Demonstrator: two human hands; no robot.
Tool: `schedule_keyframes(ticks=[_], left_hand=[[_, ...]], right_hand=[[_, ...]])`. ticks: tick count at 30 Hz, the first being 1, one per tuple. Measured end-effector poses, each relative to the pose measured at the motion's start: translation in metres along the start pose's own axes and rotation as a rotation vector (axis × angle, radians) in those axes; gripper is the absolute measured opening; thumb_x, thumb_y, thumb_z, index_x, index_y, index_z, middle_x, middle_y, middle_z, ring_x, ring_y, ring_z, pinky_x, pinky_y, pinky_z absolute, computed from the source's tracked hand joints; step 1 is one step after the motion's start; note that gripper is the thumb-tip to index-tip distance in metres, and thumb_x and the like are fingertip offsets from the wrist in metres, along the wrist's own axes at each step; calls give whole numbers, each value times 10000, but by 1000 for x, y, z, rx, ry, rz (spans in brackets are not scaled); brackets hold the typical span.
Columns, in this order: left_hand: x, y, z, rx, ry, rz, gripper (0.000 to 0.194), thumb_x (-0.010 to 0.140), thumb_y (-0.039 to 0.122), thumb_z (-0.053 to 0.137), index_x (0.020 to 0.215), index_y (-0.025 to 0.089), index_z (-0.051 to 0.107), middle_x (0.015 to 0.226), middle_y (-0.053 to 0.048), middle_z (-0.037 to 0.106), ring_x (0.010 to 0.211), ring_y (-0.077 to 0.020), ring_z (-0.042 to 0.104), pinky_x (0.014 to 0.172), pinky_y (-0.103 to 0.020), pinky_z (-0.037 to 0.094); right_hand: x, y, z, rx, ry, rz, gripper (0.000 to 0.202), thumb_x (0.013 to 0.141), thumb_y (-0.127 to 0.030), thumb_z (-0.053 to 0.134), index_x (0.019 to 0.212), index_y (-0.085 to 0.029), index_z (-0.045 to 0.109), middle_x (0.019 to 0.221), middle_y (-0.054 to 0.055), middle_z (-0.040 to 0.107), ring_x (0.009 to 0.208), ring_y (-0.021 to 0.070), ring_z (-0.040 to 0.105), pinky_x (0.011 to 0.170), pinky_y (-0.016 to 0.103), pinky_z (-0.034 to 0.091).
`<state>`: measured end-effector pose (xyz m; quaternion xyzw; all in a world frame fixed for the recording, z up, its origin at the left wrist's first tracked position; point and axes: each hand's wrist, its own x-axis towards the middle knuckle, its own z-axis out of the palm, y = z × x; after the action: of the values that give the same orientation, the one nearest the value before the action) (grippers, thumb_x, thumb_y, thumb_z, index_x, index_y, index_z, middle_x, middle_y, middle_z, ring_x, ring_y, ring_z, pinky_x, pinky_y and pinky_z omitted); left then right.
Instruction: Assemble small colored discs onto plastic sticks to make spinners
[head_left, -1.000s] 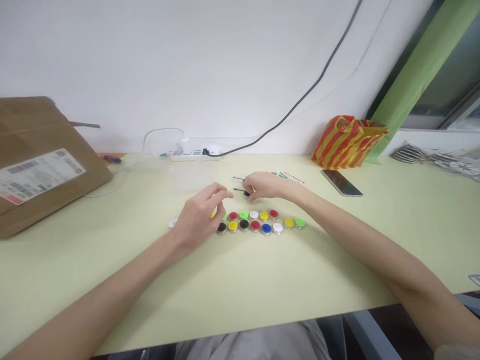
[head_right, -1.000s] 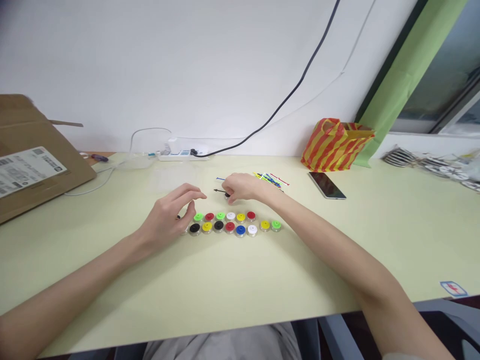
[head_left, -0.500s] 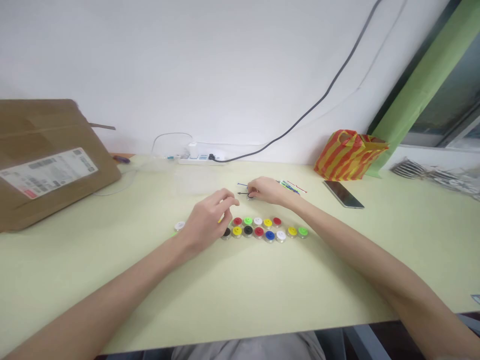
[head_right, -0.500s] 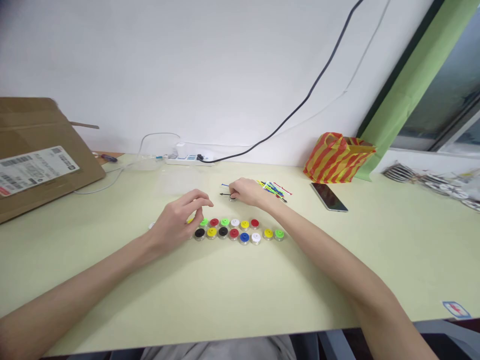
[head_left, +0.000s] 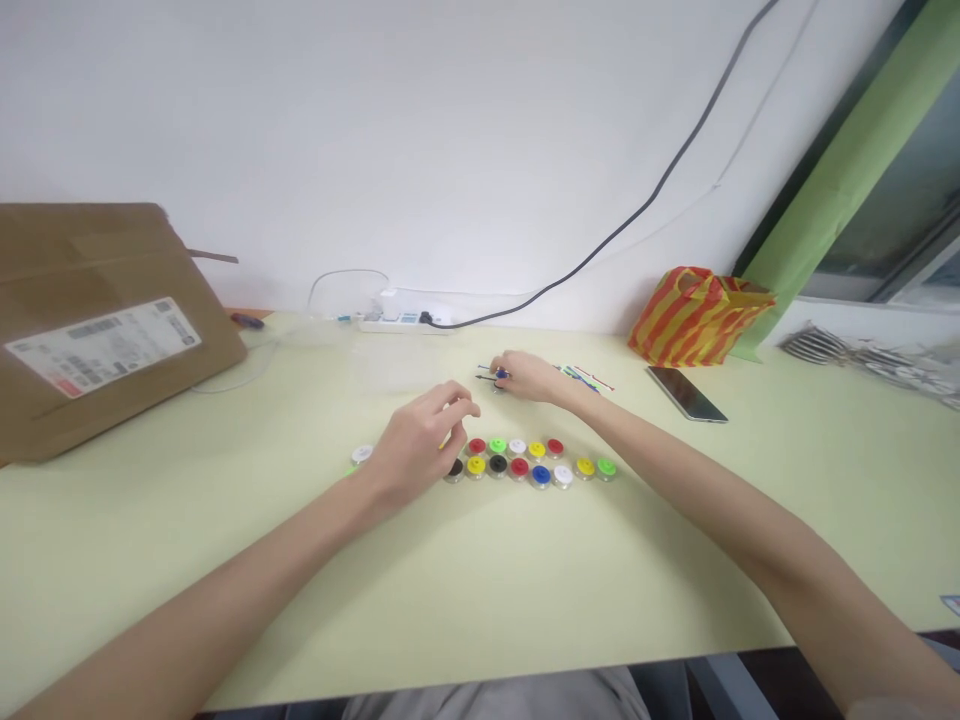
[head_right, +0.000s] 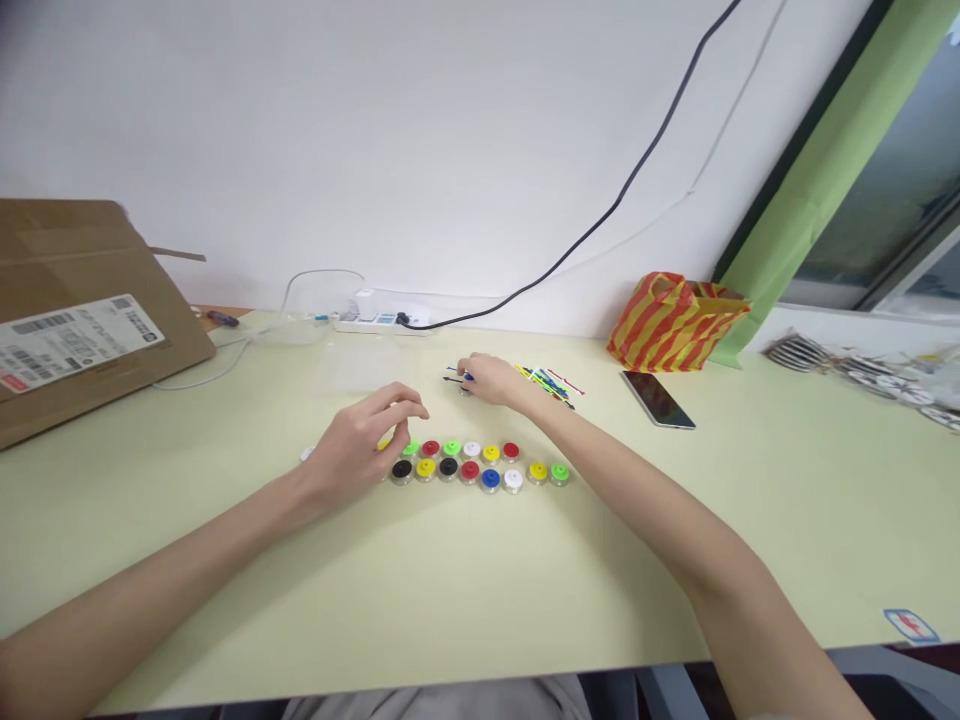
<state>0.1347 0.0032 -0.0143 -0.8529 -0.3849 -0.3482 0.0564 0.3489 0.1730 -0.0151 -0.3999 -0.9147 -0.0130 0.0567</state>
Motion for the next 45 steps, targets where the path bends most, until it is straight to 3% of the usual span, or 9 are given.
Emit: schedule_keyframes(ticks=[7, 13, 19, 23, 27, 32, 36, 40, 45], left_hand=[[0, 1, -2, 16, -29, -34, 250, 951, 74, 413, 1018, 200, 618, 1067, -49, 644, 750, -132, 597, 677, -274, 450], [0, -1, -2, 21, -27, -14, 245, 957, 80, 412, 1013, 202, 618, 1070, -50, 647, 759, -136, 606, 686, -275, 456], [1, -4, -1, 12, -39, -17, 251, 965, 99, 399, 1018, 207, 619, 1086, -54, 647, 765, -137, 621, 688, -274, 469], [3, -2, -3, 0, -30, -26, 253, 971, 113, 397, 1009, 211, 627, 1072, -50, 650, 706, -125, 602, 665, -273, 470], [3, 1, -3, -27, -77, 12, 260, 982, 120, 390, 1031, 214, 627, 1089, -59, 645, 788, -142, 637, 707, -277, 490], [2, 13, 0, -74, -141, 70, 277, 1002, 123, 388, 1113, 218, 623, 1146, -81, 656, 955, -182, 660, 816, -314, 528], [3, 27, 2, -100, -149, 113, 301, 995, 124, 409, 1182, 212, 627, 1201, -99, 689, 1090, -217, 666, 922, -364, 555], [4, 35, 3, -88, -170, 142, 372, 990, 104, 409, 1290, 233, 588, 1276, -85, 692, 1190, -222, 650, 1006, -394, 545], [4, 36, 2, -67, -197, 165, 413, 1005, 95, 411, 1377, 240, 518, 1343, -77, 665, 1261, -211, 609, 1054, -389, 511]], right_hand=[[21, 8, -5, -36, -71, -99, 214, 1010, -183, 514, 1104, -166, 706, 1174, 125, 634, 939, 208, 643, 723, 275, 400], [13, 14, -13, -21, -97, -181, 183, 981, -164, 553, 1076, -195, 706, 1197, 91, 637, 954, 193, 635, 752, 264, 411], [3, 17, -21, -14, -75, -179, 280, 977, -232, 604, 1253, -186, 613, 1209, 128, 646, 993, 247, 634, 801, 314, 438], [-26, 12, -41, 40, 59, -172, 385, 995, -289, 607, 1355, -170, 545, 1307, 164, 611, 1131, 288, 595, 952, 396, 439], [-90, -1, -55, 102, 154, -170, 327, 1015, -290, 556, 1326, -191, 579, 1283, 145, 614, 1112, 290, 590, 968, 431, 442], [-152, -14, -38, 413, 138, -156, 171, 1000, -240, 580, 1140, -196, 666, 1190, 105, 653, 1108, 237, 607, 981, 372, 458], [-163, -14, -19, 638, 168, -96, 139, 993, -281, 608, 1056, -203, 705, 1074, 77, 685, 999, 210, 638, 921, 334, 482], [-163, -14, -14, 645, 191, -65, 146, 987, -292, 620, 1001, -211, 740, 1006, 76, 689, 977, 222, 628, 897, 339, 474], [-162, -16, -11, 679, 220, -56, 187, 934, -309, 705, 1089, -211, 738, 999, 67, 688, 949, 215, 627, 881, 332, 472]])
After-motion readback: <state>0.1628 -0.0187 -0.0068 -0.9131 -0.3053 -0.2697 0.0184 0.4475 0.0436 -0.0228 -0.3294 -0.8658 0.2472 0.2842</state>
